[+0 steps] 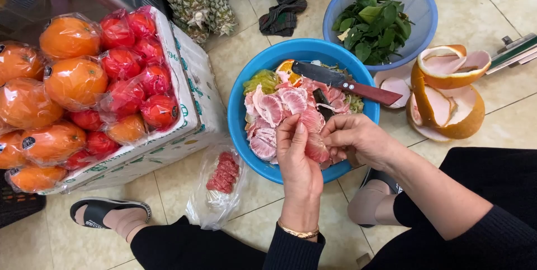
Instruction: A person sitting on the floor is peeling and segmenting a pomelo, placing the cleaned segments into a blue bowl.
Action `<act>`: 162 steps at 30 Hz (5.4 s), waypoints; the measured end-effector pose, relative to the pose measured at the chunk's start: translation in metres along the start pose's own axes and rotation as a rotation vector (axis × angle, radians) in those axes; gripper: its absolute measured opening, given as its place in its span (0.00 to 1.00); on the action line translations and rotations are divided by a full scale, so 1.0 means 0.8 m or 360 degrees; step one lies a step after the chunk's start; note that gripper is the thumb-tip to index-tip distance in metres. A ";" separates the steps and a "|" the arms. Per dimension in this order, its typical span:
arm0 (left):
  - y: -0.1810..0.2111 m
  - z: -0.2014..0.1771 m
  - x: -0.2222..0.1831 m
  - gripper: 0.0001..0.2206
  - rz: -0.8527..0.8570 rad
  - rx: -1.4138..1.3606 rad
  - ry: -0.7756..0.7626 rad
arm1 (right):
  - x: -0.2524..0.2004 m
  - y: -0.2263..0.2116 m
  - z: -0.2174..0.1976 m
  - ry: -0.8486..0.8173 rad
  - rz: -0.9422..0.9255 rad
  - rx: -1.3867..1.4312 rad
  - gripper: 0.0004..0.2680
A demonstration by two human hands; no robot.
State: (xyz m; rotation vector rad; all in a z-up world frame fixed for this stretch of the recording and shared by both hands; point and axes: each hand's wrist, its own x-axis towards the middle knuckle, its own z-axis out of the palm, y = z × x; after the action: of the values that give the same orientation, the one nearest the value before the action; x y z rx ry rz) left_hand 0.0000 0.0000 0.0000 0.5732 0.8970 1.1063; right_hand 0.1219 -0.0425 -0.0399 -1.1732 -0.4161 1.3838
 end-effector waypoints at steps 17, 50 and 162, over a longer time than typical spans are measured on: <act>0.007 0.003 -0.002 0.12 0.0044 0.0065 -0.0045 | -0.002 -0.006 0.002 -0.0034 -0.0006 -0.0029 0.06; 0.012 -0.004 -0.001 0.11 0.0081 0.0144 -0.0102 | -0.007 -0.011 0.008 -0.0008 0.0033 -0.0245 0.05; 0.017 -0.073 0.031 0.18 -0.0366 -0.0603 0.0045 | 0.018 0.059 -0.059 -0.0185 0.0278 0.0309 0.13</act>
State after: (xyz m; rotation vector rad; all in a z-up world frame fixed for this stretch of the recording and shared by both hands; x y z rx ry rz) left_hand -0.0517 0.0260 -0.0287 0.1382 0.7320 1.0416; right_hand 0.1390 -0.0584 -0.1045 -0.9913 -0.2583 1.6113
